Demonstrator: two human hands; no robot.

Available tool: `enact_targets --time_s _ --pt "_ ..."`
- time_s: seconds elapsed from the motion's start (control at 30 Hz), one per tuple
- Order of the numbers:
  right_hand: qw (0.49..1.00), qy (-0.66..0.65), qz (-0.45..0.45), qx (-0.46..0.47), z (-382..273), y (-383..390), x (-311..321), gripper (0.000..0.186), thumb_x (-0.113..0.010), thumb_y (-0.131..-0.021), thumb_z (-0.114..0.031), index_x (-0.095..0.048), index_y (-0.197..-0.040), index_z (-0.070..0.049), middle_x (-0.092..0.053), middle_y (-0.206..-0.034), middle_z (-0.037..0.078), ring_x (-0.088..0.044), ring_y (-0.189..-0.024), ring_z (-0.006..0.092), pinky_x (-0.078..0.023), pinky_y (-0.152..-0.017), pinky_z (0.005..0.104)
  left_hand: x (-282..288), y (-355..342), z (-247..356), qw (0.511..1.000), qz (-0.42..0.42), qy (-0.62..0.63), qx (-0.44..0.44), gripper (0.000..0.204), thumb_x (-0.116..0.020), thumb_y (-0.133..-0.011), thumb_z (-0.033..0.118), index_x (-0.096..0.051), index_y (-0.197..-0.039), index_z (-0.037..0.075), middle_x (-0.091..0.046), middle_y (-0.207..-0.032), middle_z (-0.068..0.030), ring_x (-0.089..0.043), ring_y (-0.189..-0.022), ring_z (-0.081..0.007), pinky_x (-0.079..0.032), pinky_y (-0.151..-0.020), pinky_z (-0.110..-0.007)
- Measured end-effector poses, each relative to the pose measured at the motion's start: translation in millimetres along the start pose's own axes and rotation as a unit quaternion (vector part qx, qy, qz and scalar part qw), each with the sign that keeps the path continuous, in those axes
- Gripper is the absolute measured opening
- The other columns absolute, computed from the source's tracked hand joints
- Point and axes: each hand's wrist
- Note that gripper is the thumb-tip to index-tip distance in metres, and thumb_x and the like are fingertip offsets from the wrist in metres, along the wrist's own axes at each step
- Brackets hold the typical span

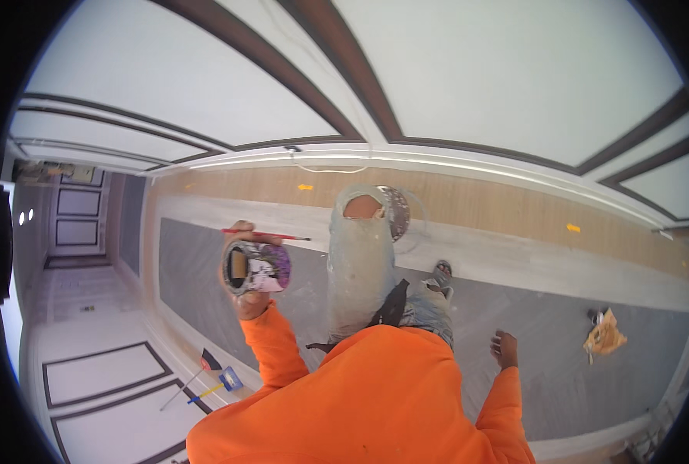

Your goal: The person paints dark brown curved lines on a white ceiling using a small paintbrush and a paint can. They repeatedly dip the brush into the can and apply paint along the ceiling's decorative pattern.

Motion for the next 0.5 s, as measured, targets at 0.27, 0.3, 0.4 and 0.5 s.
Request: enact_targets --time_s 0.27,0.3,0.4,0.5 --pt "0.928 -0.285 -0.218 -0.105 -6 48 -105 0.038 -0.062 -0.098 -0.046 -0.062 -0.101 -0.008 -0.065 -0.088 0.008 -0.061 -0.068 0.0187 -0.051 -0.052 0.0263 22 13 -23 0.995 0.016 -0.094 -0.032 0.100 -0.076 -0.072 0.078 -0.059 -0.127 -0.004 -0.066 -0.103 -0.0167 -0.053 -0.121 -0.0304 -0.037 -0.109 -0.049" --pt "0.922 -0.260 -0.261 -0.124 -18 16 -99 0.037 -0.062 -0.098 -0.045 -0.062 -0.101 -0.008 -0.064 -0.088 0.009 -0.062 -0.071 0.0207 -0.052 -0.055 0.0282 28 20 -20 0.993 0.036 -0.109 -0.021 0.099 -0.074 -0.073 0.079 -0.059 -0.126 -0.004 -0.069 -0.097 -0.0167 -0.050 -0.123 -0.0306 -0.035 -0.111 -0.050" --pt "0.982 -0.164 -0.085 -0.031 -64 -21 -134 0.035 -0.066 -0.095 -0.043 -0.060 -0.105 -0.010 -0.062 -0.091 0.010 -0.063 -0.080 0.0270 -0.053 -0.065 0.0348 36 21 -36 0.988 0.041 -0.148 -0.016 0.101 -0.072 -0.073 0.083 -0.059 -0.125 -0.003 -0.071 -0.100 -0.0182 -0.048 -0.126 -0.0308 -0.037 -0.111 -0.050" --pt "0.996 -0.058 -0.063 0.041 -128 -65 -170 0.038 -0.069 -0.093 -0.043 -0.058 -0.111 -0.011 -0.062 -0.097 0.009 -0.062 -0.083 0.0244 -0.051 -0.068 0.0369 53 37 -63 0.985 0.084 -0.150 0.024 0.102 -0.071 -0.073 0.084 -0.059 -0.126 -0.002 -0.070 -0.106 -0.0193 -0.047 -0.129 -0.0305 -0.042 -0.109 -0.048"
Point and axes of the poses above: each hand's wrist, its own y-axis away from the middle knuckle, its own x-axis out of the back of the hand, z = x × y
